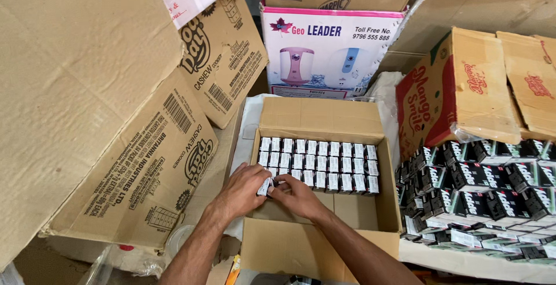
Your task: The person repeatedly picks small rectangular boxes from a pile and places them into a larger cardboard box, arranging them in neat rows. The task continues throughout the clip as the person fills the larger box with the smaller items.
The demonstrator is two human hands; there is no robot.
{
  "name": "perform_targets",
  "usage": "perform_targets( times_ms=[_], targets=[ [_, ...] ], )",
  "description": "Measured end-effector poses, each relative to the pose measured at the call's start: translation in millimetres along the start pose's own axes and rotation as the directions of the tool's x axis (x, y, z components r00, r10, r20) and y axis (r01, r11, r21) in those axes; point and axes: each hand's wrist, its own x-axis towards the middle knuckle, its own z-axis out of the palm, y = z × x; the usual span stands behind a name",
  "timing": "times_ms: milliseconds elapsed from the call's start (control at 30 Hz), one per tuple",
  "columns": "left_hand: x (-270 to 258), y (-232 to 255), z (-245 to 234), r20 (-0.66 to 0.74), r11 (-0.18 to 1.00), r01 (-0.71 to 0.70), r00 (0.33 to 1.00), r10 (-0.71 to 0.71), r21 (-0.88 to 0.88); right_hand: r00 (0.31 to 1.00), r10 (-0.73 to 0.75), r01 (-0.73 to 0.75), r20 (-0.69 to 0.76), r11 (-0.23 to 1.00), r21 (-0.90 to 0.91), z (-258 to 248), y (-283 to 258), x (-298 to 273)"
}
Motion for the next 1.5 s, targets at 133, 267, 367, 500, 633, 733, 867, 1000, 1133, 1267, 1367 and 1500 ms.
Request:
perform_targets(
  times_ms=[133, 267, 367, 500, 633, 733, 867, 1000, 1133, 1267, 1367, 1500],
  targets=[
    [-10.5, -4.5, 10.0, -0.056, 0.992, 0.065, 0.997, -0.059, 0.111, 0.999, 0.013, -0.012, 0.048, 1.0, -0.012, 18.6, 23.2, 26.4],
    [-20.1, 8.3, -3.3, -0.105, 0.989, 0.069, 0.993, -0.056, 0.129, 0.996, 0.023, -0.025, 0.089, 1.0, 0.019, 31.3, 42.2, 42.9],
    [-24.6, 8.9, -4.4, -0.116, 0.99, 0.073, 0.991, -0.059, 0.121, 0.993, 0.024, -0.034, 0.116, 0.995, 0.089, 33.5, 47.5, 43.0],
    [-27.8, 3.1, 0.9, -0.099, 0.988, 0.094, 0.992, -0.082, 0.119, 0.992, 0.031, -0.039, 0.125, 0.997, 0.063, 32.2, 32.0, 32.5],
    [-22.1, -2.0, 11.6, -0.092, 0.989, 0.118, 0.99, -0.109, 0.091, 0.996, 0.04, -0.041, 0.085, 0.999, 0.017, 40.3, 60.9, 59.1],
    [-17.5, 1.6, 14.8, -0.117, 0.977, 0.156, 0.983, -0.139, 0.145, 0.998, 0.045, -0.044, 0.042, 0.999, -0.02, 41.8, 62.9, 66.4],
    [-12.0, 11.6, 24.7, -0.183, 0.93, 0.241, 0.963, -0.195, 0.278, 1.0, 0.023, -0.022, 0.01, 0.998, -0.066, 44.6, 65.1, 68.7],
    [-5.4, 11.7, 35.2, -0.199, 0.92, 0.28, 0.953, -0.23, 0.276, 1.0, 0.007, -0.007, 0.003, 0.987, -0.161, 46.1, 66.3, 67.0],
    [-5.5, 14.7, 33.0, -0.189, 0.925, 0.292, 0.95, -0.25, 0.243, 1.0, -0.011, 0.008, -0.009, 0.967, -0.255, 46.2, 52.6, 59.8],
    [-6.9, 11.4, 38.7, -0.231, 0.926, 0.285, 0.946, -0.23, 0.246, 0.999, -0.033, 0.029, -0.009, 0.944, -0.33, 49.3, 58.1, 61.8],
    [-5.3, 6.7, 46.6, -0.239, 0.929, 0.272, 0.947, -0.213, 0.251, 0.999, -0.037, 0.026, -0.023, 0.936, -0.352, 49.4, 61.9, 61.8],
    [-6.4, 2.4, 50.2, -0.235, 0.936, 0.247, 0.953, -0.189, 0.25, 0.998, -0.059, 0.046, -0.026, 0.935, -0.353, 48.5, 63.0, 61.2]
  ],
)
